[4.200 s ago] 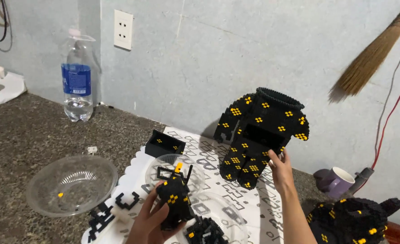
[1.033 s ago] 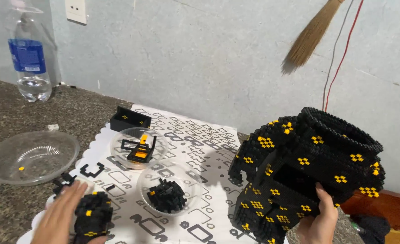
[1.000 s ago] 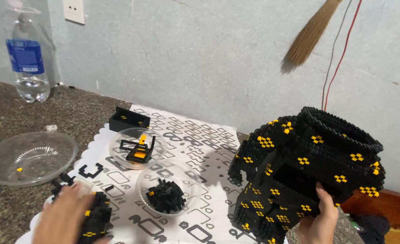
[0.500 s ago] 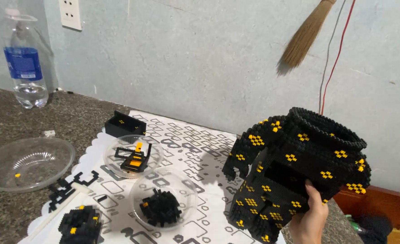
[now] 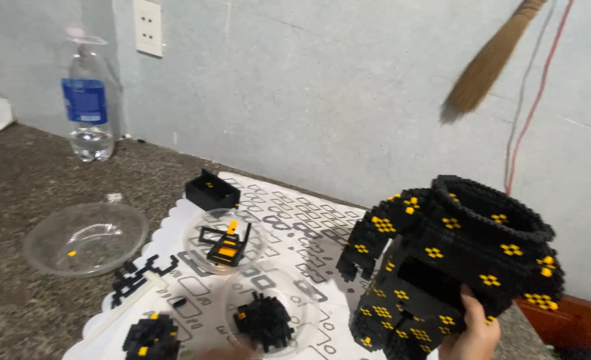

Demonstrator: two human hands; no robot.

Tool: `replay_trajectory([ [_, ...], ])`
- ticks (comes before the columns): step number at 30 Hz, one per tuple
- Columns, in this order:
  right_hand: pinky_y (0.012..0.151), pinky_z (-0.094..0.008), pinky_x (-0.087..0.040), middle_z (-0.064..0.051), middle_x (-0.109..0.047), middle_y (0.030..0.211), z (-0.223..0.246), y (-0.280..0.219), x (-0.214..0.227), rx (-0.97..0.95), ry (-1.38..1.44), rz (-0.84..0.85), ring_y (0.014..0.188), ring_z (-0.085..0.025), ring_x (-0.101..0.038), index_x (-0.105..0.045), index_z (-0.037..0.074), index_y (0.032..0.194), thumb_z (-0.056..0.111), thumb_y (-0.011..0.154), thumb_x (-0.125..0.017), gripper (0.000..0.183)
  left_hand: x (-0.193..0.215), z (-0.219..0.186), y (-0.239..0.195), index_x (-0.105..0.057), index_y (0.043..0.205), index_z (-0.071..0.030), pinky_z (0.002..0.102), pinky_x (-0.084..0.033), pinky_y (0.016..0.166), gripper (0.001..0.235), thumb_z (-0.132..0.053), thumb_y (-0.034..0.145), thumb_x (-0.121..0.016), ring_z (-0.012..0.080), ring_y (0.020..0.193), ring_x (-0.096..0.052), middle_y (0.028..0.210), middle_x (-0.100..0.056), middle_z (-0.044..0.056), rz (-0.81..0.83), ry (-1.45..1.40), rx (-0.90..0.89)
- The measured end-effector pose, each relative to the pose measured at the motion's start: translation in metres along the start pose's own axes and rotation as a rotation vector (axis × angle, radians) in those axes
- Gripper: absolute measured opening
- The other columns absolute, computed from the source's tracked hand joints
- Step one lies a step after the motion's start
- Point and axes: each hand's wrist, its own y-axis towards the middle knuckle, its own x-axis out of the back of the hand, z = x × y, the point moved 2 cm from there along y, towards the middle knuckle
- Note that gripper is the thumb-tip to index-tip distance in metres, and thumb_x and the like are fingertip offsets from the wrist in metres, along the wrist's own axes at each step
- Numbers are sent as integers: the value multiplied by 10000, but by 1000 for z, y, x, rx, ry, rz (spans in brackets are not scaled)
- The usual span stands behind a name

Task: Assembling a complex toy figure using small interlocking plastic blocks on a workspace

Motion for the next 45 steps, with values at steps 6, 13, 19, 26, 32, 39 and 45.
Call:
replay_trajectory([
  [6, 761, -259, -517, 58, -637, 1060, 3, -10, -7, 6, -37, 35, 944, -114, -629, -621, 170, 1152, 251, 787, -606, 374, 121, -28, 112, -564, 1216, -312, 389, -498, 947, 405, -445, 834, -574, 131, 1091, -639, 1303, -555, -82, 95, -29, 89],
  [13, 835, -297, -525, 33, -619, 1145, 4, -10, -8, -39, 1, 105, 1006, -161, -616, -559, 176, 1269, 226, 802, -560, 469, 77, 45, 177, -336, 1377, -63, 331, -572, 602, 596, -472, 949, -401, 209, 551, -669, 799, -722, 167, 278, -175, 561],
  [19, 817, -246, -535, 52, -652, 1105, 6, -13, -8, 43, 22, 7, 979, -118, -641, -616, 155, 1178, 243, 764, -627, 423, 76, 44, 193, -614, 905, 110, 243, -539, 422, 267, -17, 974, -390, 251, 515, -703, 755, -672, 221, 183, -389, 673],
  [26, 781, -245, -561, 26, -662, 1086, -12, 5, 7, 65, -50, -17, 940, -105, -655, -619, 135, 1186, 276, 774, -663, 437, 110, 70, 213, -576, 1051, 121, 285, -504, 398, 234, -77, 988, -468, 254, 488, -656, 899, -662, 248, 64, -188, 710],
  [32, 832, -249, -546, -9, -650, 1126, -12, 3, 8, 115, 66, 136, 969, -126, -641, -587, 126, 1231, 230, 799, -629, 447, 101, 148, 235, -695, 1085, 32, 442, -528, 888, 304, -80, 845, -546, 387, 1045, -657, 1124, -677, 241, -24, 285, 642],
  [39, 746, -288, -518, -21, -625, 1091, -1, -4, 3, 19, -62, 18, 900, -167, -613, -575, 136, 1242, 307, 791, -644, 487, 115, 81, 213, -712, 857, -54, 324, -609, 656, 196, -12, 803, -529, 252, 797, -710, 848, -702, 106, -12, 594, 406],
  [45, 873, -294, -507, -43, -591, 1227, -6, -4, 7, 61, 10, 158, 1058, -174, -596, -491, 100, 1337, 283, 847, -575, 530, 103, -61, 146, -634, 1182, -179, 177, -473, 457, 303, -295, 925, -526, 87, 521, -598, 878, -686, 31, 458, -76, 395],
])
